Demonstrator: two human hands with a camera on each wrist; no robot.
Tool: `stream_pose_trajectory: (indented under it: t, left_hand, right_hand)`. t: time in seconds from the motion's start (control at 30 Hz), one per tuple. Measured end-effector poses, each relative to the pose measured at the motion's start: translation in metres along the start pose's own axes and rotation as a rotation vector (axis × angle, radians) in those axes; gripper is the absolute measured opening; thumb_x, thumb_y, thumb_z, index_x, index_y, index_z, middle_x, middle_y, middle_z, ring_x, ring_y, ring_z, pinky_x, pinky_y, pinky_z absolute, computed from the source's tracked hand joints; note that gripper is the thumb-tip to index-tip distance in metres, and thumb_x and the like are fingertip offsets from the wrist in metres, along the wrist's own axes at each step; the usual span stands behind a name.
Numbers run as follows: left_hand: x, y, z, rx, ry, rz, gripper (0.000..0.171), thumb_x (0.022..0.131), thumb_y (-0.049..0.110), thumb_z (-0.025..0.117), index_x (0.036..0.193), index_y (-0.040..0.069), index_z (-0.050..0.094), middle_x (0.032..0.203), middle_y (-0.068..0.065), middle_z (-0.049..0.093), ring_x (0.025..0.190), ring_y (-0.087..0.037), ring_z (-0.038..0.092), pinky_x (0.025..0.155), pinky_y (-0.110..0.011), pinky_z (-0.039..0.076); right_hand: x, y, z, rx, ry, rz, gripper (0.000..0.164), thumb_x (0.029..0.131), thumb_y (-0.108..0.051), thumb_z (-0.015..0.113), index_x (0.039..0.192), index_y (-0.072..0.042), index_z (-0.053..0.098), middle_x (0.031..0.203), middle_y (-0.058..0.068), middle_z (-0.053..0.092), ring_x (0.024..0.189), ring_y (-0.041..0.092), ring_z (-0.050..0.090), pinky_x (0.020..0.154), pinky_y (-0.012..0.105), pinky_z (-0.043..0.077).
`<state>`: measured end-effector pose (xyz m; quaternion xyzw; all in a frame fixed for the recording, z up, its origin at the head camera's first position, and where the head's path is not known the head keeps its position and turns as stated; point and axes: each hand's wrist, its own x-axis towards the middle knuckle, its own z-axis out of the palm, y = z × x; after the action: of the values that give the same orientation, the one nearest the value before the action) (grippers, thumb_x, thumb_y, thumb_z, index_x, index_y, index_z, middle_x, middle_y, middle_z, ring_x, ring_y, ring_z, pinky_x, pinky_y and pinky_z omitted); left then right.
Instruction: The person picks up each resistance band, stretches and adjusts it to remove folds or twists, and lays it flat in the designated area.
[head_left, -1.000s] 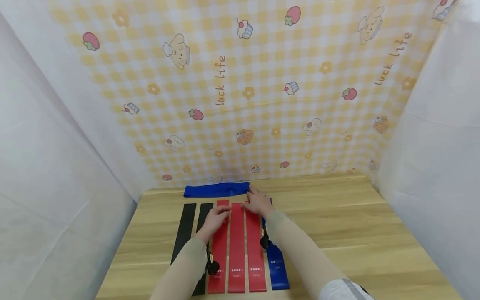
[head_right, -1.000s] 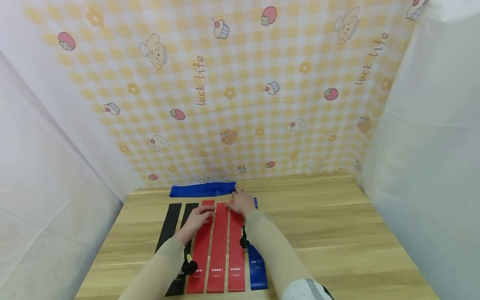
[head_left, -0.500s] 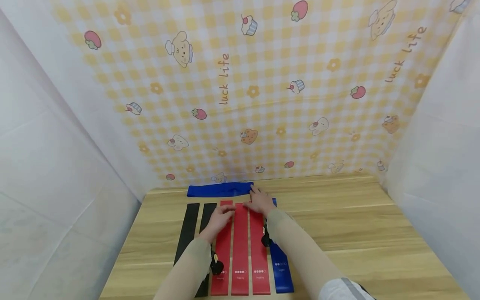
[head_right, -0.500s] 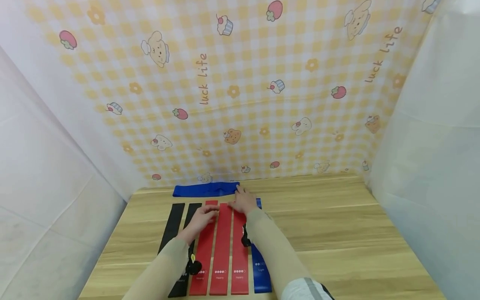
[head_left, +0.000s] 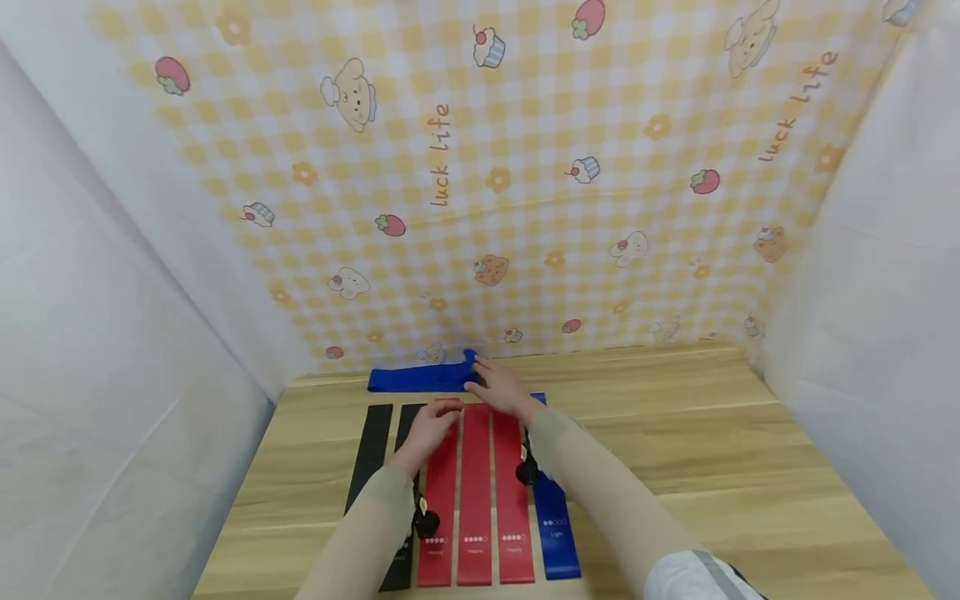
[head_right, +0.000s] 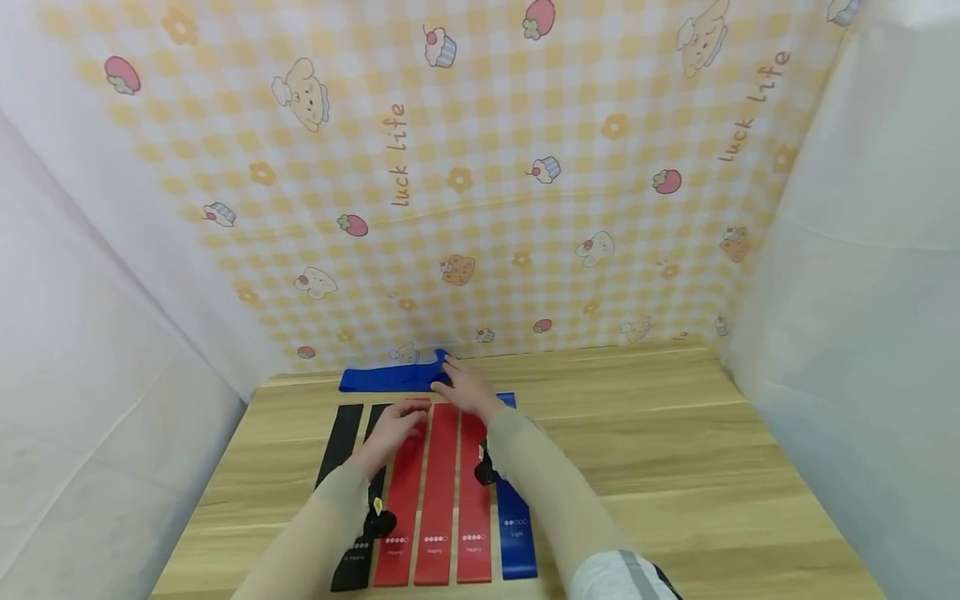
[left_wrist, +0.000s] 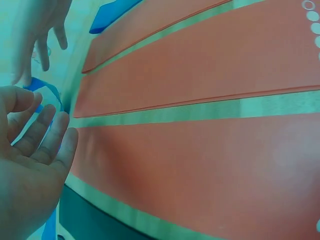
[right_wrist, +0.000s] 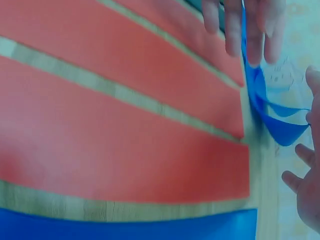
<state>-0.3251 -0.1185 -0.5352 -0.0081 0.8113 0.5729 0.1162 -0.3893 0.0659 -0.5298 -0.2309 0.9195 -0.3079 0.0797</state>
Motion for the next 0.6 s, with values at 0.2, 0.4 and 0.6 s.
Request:
stream_pose_trajectory:
  t: [0.2,0.4,0.6]
  left_hand:
    - [0.002,0.01,-0.01,0.009,0.015,-0.005,0.033,0.101,0.016,0.051,0.13,0.002,0.059,0.13,-0.016,0.057,0.116,-0.035,0.054,0.094,-0.049,0.045]
    - [0.002,0.02,-0.019,-0.032,0.025,0.018,0.035,0.1,0.014,0.05,0.132,0.0,0.057,0.132,-0.02,0.055,0.12,-0.037,0.052,0.098,-0.051,0.042]
    - [0.004,0.023,-0.023,0.009,0.045,0.07,0.039,0.099,0.01,0.053,0.135,-0.003,0.053,0.138,-0.021,0.051,0.125,-0.036,0.048,0.101,-0.051,0.04]
  right_hand:
    - [-0.001,-0.022,-0.005,0.131,-0.016,-0.066,0.06,0.104,-0.04,0.041,0.149,-0.001,0.032,0.159,0.01,0.021,0.144,0.026,0.022,0.113,0.043,0.024]
    - [0.001,-0.041,-0.014,0.344,0.0,-0.063,0.057,0.105,-0.035,0.04,0.151,-0.003,0.028,0.16,0.007,0.018,0.145,0.025,0.02,0.113,0.042,0.024]
    - [0.002,-0.059,-0.024,0.435,0.03,-0.099,0.054,0.106,-0.033,0.038,0.15,-0.003,0.031,0.159,0.011,0.021,0.145,0.025,0.017,0.114,0.043,0.021]
